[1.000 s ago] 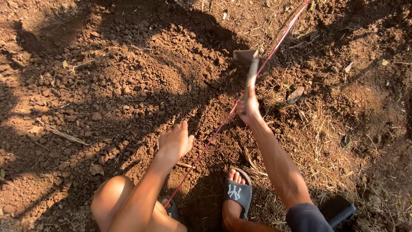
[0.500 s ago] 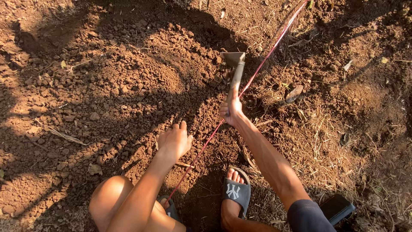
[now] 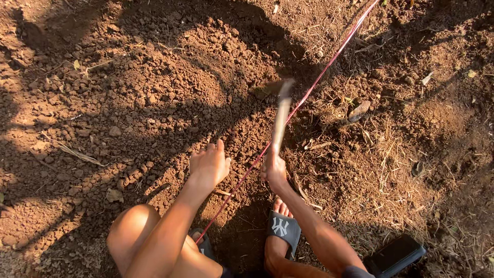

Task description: The person uses a hoe to dig a narrow trench along a red guide string laid on the ground. They repeatedly strike and scrape the soil, gradually deepening the trench while keeping the string in place.

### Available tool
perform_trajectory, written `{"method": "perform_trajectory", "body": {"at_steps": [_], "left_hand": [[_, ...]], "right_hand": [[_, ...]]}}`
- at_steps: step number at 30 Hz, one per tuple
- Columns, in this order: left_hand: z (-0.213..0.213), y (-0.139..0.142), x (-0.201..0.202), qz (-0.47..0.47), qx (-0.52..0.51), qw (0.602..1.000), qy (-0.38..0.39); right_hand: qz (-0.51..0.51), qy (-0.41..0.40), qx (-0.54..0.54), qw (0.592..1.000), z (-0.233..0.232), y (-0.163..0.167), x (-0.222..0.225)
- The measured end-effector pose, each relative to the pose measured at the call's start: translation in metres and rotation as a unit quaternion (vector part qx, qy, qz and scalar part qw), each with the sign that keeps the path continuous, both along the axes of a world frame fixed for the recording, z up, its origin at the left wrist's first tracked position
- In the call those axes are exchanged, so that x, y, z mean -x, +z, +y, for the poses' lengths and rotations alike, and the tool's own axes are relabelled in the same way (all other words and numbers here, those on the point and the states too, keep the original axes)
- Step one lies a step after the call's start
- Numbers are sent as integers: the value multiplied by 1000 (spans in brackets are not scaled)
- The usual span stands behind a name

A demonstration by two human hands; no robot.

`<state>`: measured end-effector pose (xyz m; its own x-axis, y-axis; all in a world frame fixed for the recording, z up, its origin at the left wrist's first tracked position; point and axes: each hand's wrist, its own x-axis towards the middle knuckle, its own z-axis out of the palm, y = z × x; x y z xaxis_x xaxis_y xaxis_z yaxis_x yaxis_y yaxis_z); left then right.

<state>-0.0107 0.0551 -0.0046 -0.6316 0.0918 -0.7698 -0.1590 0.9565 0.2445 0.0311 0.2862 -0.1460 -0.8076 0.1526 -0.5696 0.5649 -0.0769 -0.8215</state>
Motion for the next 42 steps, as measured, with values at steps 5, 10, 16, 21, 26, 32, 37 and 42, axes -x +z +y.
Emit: {"method": "perform_trajectory", "body": {"at_steps": [5,10,16,21,26,32,37,42], "left_hand": [[-1,3,-4,10,-24,1000,-8],[-2,2,-3,12,-8,1000,2],[-7,-4,-6,17,-27,999,20],[-12,-5,-10,27,0,1000,-3],[-8,-5,-8,10,-7,1000,-8],[0,0,-7,-3,4,1000,-6],[-3,1,-6,22,1,1000,-4],[-4,4,-9,50,13,998,-19]], "right_hand": [[6,45,-70,997,18,-25,-7],[-76,82,-110,988,22,-32,-6],[-4,67,-116,991,17,-30,-9],[-94,86,-125,984,32,-28,-1],[56,63,-129,988,43,-42,-1],[-97,84,-134,983,36,-55,-12],[2,68,-207,976,42,-46,-18],[-118,90,-144,978,53,-40,-11]]}}
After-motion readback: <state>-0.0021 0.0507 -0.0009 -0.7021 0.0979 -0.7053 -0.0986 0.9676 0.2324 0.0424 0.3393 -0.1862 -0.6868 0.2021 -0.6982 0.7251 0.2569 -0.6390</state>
